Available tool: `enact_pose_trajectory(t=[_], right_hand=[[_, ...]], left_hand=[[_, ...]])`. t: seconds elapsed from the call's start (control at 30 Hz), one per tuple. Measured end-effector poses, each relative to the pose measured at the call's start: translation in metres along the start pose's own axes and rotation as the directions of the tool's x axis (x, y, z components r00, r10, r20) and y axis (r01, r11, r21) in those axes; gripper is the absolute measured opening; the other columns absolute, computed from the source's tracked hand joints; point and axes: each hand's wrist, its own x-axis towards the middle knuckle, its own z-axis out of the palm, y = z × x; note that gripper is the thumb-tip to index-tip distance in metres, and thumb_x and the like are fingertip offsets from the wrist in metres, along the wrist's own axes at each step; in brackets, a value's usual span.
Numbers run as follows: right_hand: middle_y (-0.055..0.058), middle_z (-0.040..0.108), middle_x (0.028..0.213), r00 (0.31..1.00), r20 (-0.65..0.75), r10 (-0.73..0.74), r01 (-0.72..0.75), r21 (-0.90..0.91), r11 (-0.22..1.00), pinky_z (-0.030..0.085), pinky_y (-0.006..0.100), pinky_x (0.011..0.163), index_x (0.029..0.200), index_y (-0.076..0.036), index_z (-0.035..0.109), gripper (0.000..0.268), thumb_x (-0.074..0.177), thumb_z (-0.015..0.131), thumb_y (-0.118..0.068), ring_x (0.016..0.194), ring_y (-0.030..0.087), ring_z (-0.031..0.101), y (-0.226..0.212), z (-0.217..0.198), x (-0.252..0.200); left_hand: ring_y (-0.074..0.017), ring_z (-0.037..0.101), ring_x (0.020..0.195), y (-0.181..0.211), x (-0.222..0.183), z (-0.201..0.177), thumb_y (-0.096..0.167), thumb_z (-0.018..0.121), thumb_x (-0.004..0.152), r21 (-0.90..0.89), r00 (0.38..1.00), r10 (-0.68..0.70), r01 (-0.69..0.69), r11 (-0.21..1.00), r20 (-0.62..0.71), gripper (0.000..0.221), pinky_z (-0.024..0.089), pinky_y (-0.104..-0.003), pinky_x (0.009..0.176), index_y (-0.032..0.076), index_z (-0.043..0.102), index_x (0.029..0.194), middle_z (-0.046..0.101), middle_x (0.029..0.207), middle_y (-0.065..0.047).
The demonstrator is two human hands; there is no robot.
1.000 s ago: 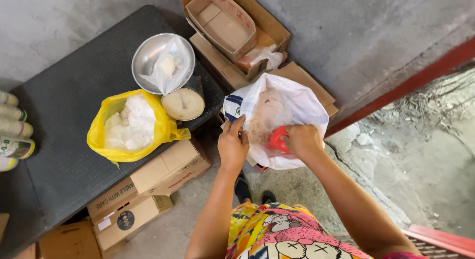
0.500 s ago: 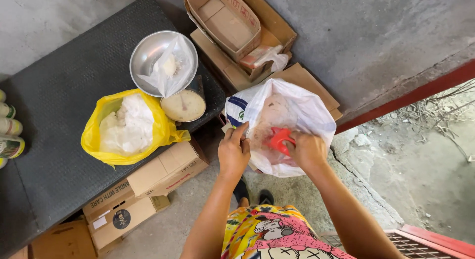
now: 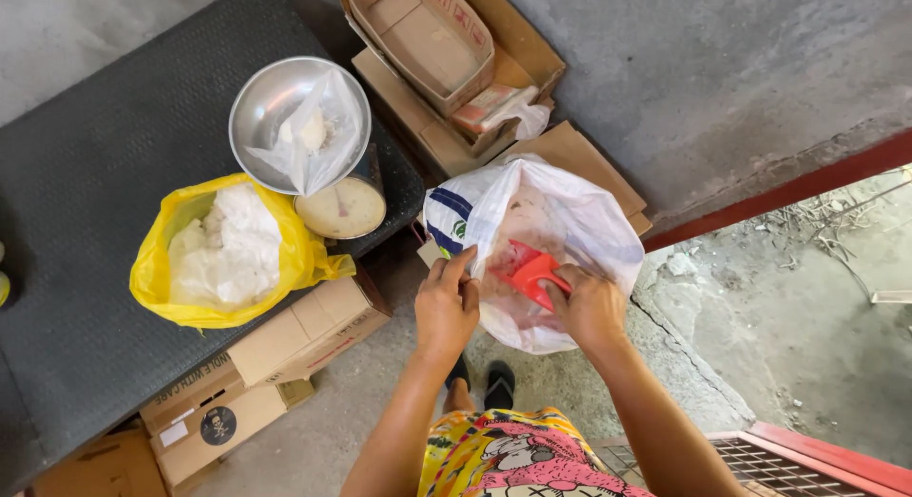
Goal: Measuring and bagging white powder from a large sack into smaller individual bags using a scale.
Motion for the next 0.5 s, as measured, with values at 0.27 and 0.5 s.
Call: enact_pose_trajectory(t=[0.27, 0.5], right_hand=[[0.014, 0.076, 0.088, 0.996, -0.040, -0.076, 0.075, -0.038, 0.996, 0.055, 0.046, 0.066, 0.097, -0.010, 0.076, 0.026, 0.083, 0.078, -0.032, 0.072, 0.036, 0.071, 0.000, 0.011, 0.006], [0.012, 0.076, 0.088, 0.999, -0.037, -0.007, 0.008, 0.016, 1.000, 0.055, 0.043, 0.066, 0.094, -0.010, 0.077, 0.025, 0.084, 0.080, -0.033, 0.072, 0.033, 0.071, -0.004, -0.022, -0.010]], left_hand=[[-0.0307, 0.065, 0.075, 0.004, 0.002, -0.004, 0.000, 0.068, 0.081, -0.015, 0.999, -0.046, 0.046, 0.999, 0.019, 0.047, 0.053, -0.044, 0.068, 0.013, 0.068, 0.126, 0.064, 0.088, -0.011], [-0.0309, 0.065, 0.076, 0.006, 0.001, 0.001, 0.001, 0.070, 0.081, -0.015, 0.999, -0.041, 0.042, 0.999, 0.003, 0.046, 0.053, -0.044, 0.069, 0.012, 0.068, 0.126, 0.064, 0.089, -0.011]])
